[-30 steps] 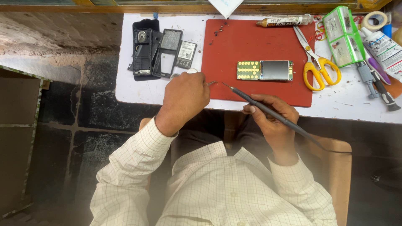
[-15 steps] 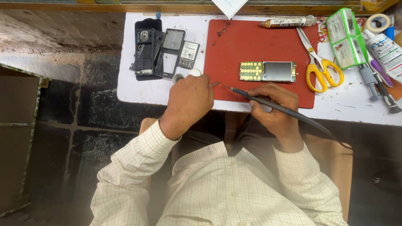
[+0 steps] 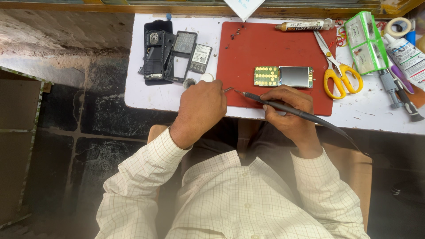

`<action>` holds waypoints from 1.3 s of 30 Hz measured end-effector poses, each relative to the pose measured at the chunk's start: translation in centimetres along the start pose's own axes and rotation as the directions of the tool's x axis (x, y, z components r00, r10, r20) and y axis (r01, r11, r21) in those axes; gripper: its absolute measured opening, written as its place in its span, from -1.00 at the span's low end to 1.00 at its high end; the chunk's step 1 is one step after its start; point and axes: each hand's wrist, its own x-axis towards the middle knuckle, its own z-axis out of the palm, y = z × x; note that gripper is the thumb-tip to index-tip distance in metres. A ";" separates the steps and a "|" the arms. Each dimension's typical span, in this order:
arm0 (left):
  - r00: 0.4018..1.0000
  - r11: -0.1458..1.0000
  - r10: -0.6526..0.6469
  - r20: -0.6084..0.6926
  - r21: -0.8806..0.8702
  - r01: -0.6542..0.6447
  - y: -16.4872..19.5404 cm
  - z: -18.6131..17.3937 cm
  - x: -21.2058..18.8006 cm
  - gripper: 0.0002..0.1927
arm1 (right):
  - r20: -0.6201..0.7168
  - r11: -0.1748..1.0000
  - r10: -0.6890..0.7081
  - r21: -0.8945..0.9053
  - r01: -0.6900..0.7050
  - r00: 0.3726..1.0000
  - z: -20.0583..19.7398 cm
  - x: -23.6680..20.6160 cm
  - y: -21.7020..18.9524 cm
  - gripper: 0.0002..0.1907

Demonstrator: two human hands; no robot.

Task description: The person opens a small parts box and selects a tiny component, then uses scissors to trim a wire on a disassembled mobile phone. They apply flux paste to the circuit board and use a soldering iron with tweezers to solder the component onto the board.

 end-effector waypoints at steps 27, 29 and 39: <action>1.000 1.000 0.005 -0.017 0.014 -0.005 -0.2 0.3 -0.1 -0.80 | 0.038 0.999 0.048 -0.009 -0.047 0.998 -0.1 0.6 -0.3 -0.79; 1.000 1.000 0.005 -0.012 0.012 -0.004 -0.2 0.4 -0.1 -0.81 | 0.039 0.999 0.047 -0.007 -0.047 0.998 -0.1 0.6 -0.3 -0.79; 0.999 1.000 0.000 -0.040 -0.019 -0.001 -0.2 0.5 -0.2 -0.79 | 0.045 0.999 0.031 0.016 -0.032 0.998 0.0 0.8 -0.5 -0.80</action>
